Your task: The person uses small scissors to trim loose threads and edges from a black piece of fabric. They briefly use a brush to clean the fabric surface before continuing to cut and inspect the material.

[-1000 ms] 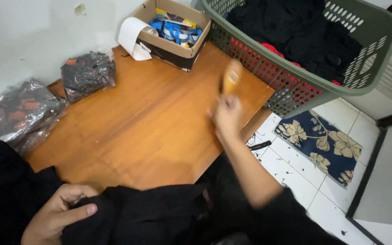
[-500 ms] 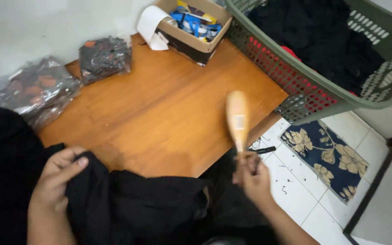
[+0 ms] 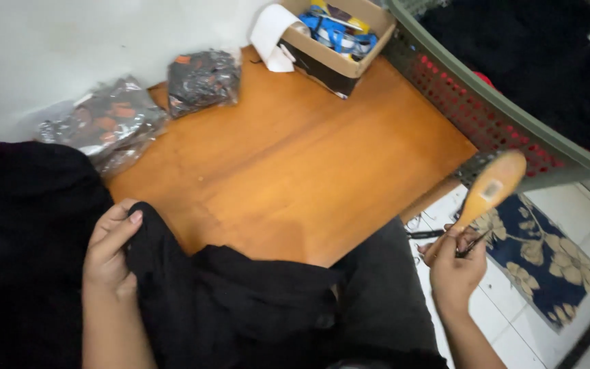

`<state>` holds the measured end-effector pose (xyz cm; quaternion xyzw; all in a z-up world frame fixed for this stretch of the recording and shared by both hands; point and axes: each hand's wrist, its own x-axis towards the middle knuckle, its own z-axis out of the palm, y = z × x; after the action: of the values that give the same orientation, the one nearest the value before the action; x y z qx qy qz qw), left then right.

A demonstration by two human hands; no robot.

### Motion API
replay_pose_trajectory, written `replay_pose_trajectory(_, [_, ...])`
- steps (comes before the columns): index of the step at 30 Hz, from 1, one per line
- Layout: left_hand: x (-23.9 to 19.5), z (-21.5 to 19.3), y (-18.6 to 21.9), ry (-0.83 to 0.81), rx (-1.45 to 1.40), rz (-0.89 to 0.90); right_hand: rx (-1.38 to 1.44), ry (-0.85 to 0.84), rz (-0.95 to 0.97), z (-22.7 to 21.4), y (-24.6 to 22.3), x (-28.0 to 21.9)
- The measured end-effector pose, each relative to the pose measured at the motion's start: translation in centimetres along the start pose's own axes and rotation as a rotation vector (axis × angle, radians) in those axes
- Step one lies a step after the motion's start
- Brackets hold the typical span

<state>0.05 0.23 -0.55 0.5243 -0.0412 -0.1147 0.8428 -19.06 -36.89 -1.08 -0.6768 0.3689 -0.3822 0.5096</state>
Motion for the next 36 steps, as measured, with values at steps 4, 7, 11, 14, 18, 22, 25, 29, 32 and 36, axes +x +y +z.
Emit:
replay_pose_trajectory(4, [1.1, -1.2, -1.5, 0.107, -0.134, 0.117, -0.659, -0.230, -0.744, 1.6, 1.3, 2.7])
replay_pose_trajectory(7, [1.0, -1.2, -1.7, 0.145, -0.126, 0.085, -0.813, -0.262, -1.155, 7.3, 1.2, 4.1])
replay_pose_trajectory(11, [1.7, -1.5, -2.5, 0.142, -0.095, 0.014, -0.658, -0.303, -1.563, 15.7, -3.8, 6.3])
replay_pose_trajectory(14, [1.6, -0.6, -2.4, 0.137, -0.083, -0.045, -0.809, -0.102, -1.778, 21.3, -4.7, 7.6])
replay_pose_trajectory(18, [0.8, 0.4, -1.7, 0.101, -0.066, -0.141, -0.754, -0.071, -1.837, 25.6, -3.9, 9.5])
replay_pose_trajectory(22, [0.7, 0.8, -1.0, -0.003, -0.142, -0.179, -0.725, -0.126, -1.744, 26.7, -3.4, 10.4])
replay_pose_trajectory(25, [0.0, 1.8, 0.3, -0.044, -0.147, -0.175, -0.710, -0.243, -1.678, 27.1, -3.0, 11.0])
replay_pose_trajectory(29, [-0.2, 2.0, 0.9, -0.126, -0.163, -0.148, -0.723, -0.230, -1.662, 27.4, -2.8, 10.8])
replay_pose_trajectory(32, [0.3, 1.4, 0.2, -0.175, -0.132, -0.098, -0.644, -0.151, -1.726, 27.1, -4.4, 8.4])
replay_pose_trajectory(36, [0.9, 2.9, 0.1, -0.078, -0.015, -0.083, 0.116, -0.813, -0.899, 26.9, -4.9, -1.9])
